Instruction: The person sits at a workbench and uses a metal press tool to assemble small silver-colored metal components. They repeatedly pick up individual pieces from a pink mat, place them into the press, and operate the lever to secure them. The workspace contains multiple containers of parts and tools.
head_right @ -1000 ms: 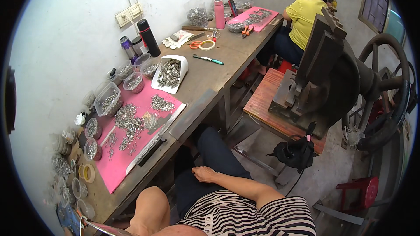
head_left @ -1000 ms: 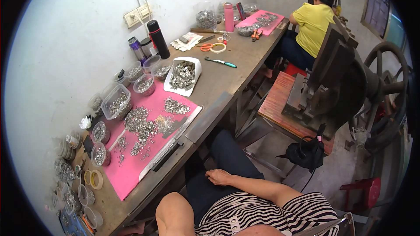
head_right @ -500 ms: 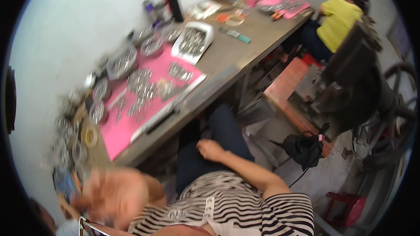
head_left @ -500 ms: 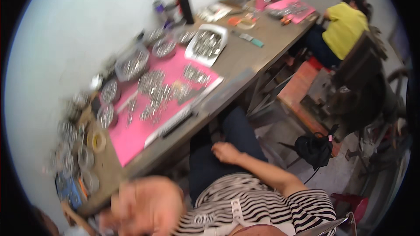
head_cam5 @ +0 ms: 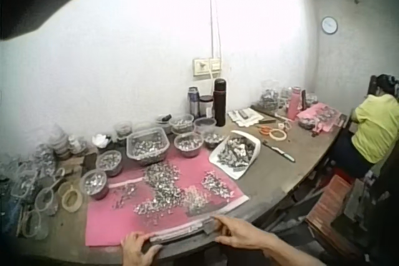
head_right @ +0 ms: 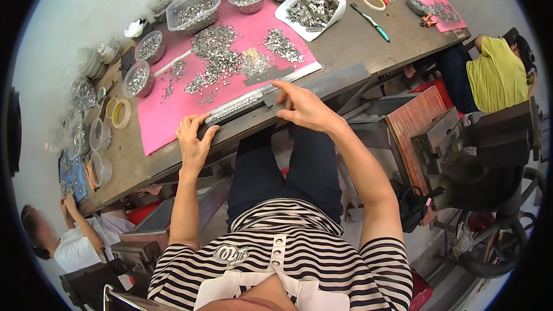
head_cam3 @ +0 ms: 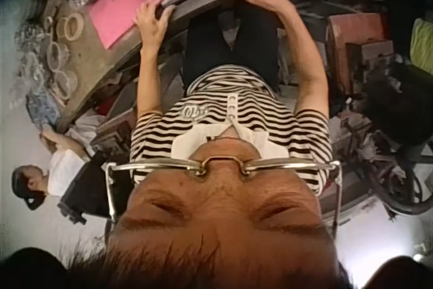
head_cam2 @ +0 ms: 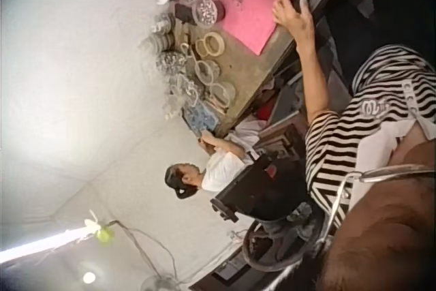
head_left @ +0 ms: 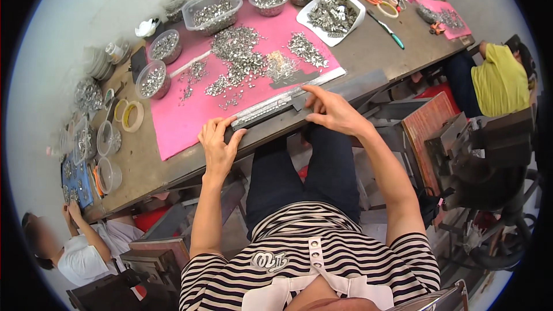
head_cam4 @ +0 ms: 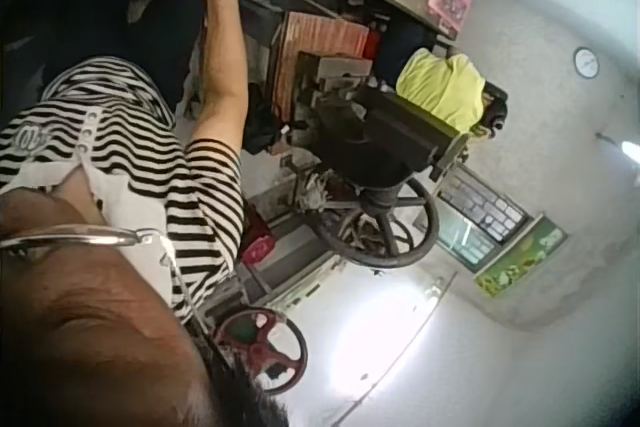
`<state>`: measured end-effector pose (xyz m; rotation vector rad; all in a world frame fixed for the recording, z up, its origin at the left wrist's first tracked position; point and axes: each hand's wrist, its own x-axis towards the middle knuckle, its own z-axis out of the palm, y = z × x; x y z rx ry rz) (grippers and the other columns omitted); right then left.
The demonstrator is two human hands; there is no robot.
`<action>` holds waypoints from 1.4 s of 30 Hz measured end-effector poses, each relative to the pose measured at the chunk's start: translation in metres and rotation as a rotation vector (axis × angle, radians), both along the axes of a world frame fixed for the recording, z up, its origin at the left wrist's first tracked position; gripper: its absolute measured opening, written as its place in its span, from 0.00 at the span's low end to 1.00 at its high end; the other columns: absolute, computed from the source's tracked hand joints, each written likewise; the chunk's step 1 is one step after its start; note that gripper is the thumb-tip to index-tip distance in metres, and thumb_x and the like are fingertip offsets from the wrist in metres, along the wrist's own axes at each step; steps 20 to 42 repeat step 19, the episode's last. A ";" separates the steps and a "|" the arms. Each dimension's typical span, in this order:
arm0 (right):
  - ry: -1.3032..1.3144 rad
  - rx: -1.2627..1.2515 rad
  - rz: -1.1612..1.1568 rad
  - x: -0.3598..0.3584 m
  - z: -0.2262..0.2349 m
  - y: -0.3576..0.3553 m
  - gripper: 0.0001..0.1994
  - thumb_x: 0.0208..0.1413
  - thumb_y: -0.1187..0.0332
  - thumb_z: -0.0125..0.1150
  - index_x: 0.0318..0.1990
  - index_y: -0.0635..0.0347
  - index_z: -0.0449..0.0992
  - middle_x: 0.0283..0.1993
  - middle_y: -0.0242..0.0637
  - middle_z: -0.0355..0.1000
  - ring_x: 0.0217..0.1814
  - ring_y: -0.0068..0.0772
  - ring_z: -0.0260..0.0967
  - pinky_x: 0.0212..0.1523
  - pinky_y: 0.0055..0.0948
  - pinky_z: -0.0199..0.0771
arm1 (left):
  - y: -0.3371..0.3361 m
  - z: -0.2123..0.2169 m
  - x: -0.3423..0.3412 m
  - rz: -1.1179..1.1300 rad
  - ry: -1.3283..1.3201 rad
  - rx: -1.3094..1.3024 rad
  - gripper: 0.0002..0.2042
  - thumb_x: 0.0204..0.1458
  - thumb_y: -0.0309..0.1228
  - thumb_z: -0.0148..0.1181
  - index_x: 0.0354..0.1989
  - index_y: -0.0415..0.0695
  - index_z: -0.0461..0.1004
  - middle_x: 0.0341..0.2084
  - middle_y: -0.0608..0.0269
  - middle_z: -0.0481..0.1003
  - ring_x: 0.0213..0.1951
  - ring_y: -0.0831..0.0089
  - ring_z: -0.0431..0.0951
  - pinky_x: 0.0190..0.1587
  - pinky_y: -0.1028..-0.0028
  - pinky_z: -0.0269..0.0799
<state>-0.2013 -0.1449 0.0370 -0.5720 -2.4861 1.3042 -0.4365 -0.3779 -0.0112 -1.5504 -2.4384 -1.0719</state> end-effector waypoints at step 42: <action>0.068 0.230 -0.190 0.120 0.021 -0.003 0.28 0.52 0.66 0.78 0.59 0.63 0.74 0.31 0.38 0.72 0.30 0.31 0.73 0.33 0.35 0.75 | 0.125 0.036 0.073 -0.625 -0.371 0.159 0.15 0.54 0.19 0.62 0.52 0.38 0.75 0.45 0.48 0.77 0.48 0.53 0.79 0.54 0.62 0.72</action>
